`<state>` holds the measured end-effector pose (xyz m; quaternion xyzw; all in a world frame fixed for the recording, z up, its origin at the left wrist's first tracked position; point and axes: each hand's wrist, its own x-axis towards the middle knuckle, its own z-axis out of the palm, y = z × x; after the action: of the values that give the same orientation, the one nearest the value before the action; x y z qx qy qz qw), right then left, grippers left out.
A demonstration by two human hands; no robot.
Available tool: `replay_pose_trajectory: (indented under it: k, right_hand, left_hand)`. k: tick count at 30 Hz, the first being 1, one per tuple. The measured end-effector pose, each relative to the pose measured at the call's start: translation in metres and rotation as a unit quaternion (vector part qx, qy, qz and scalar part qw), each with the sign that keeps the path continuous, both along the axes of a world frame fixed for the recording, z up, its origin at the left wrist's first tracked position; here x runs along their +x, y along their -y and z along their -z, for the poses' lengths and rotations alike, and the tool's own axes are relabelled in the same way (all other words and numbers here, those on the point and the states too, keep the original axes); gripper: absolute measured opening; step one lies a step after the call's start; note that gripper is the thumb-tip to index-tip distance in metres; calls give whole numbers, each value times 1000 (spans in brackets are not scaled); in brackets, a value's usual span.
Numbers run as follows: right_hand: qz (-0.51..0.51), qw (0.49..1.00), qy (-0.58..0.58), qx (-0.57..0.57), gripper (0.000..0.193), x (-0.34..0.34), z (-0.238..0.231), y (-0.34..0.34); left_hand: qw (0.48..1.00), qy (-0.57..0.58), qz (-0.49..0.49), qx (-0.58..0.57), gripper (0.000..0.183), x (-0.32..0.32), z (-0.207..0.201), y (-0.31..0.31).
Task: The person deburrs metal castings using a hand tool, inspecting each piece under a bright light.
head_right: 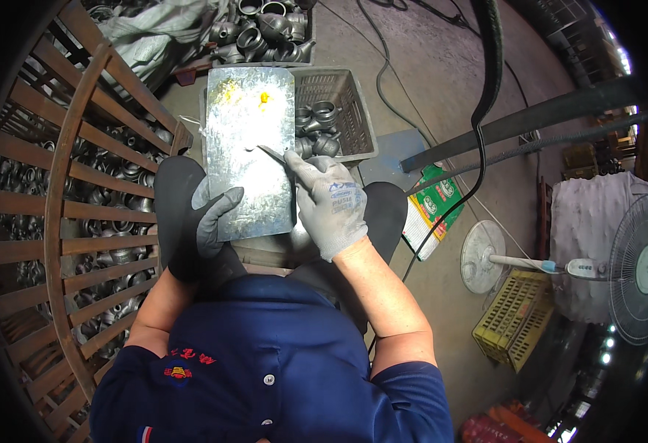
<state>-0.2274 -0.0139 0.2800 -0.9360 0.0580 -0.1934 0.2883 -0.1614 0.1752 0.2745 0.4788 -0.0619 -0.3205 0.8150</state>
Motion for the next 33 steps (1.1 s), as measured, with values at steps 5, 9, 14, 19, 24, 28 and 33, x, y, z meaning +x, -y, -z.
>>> replay_pose_trajectory:
  k: [5, 9, 14, 19, 24, 28, 33]
  right_hand:
    - [36, 992, -5, -124, 44, -6, -1, 7]
    - [33, 998, 12, -58, 39, -5, -9, 20]
    - [-23, 993, 60, 100, 38, -2, -22, 22]
    - [-27, 996, 52, 73, 38, 6, -28, 24]
    - [-31, 995, 70, 71, 36, 12, -27, 27]
    - [-31, 993, 67, 94, 34, 11, -30, 26]
    - [-29, 994, 55, 93, 34, 11, -34, 25]
  left_hand:
    - [1000, -11, 12, -3, 43, -1, 1, 2]
    - [1000, -20, 11, -18, 41, 0, 6, -5]
    - [1000, 8, 20, 15, 38, 1, 18, -15]
    - [996, 54, 14, 76, 38, -5, 20, -20]
    - [984, 123, 1, 128, 38, -9, 11, -20]
    - [989, 96, 8, 110, 39, -7, 6, -19]
    - [992, 86, 6, 96, 38, -9, 5, -18]
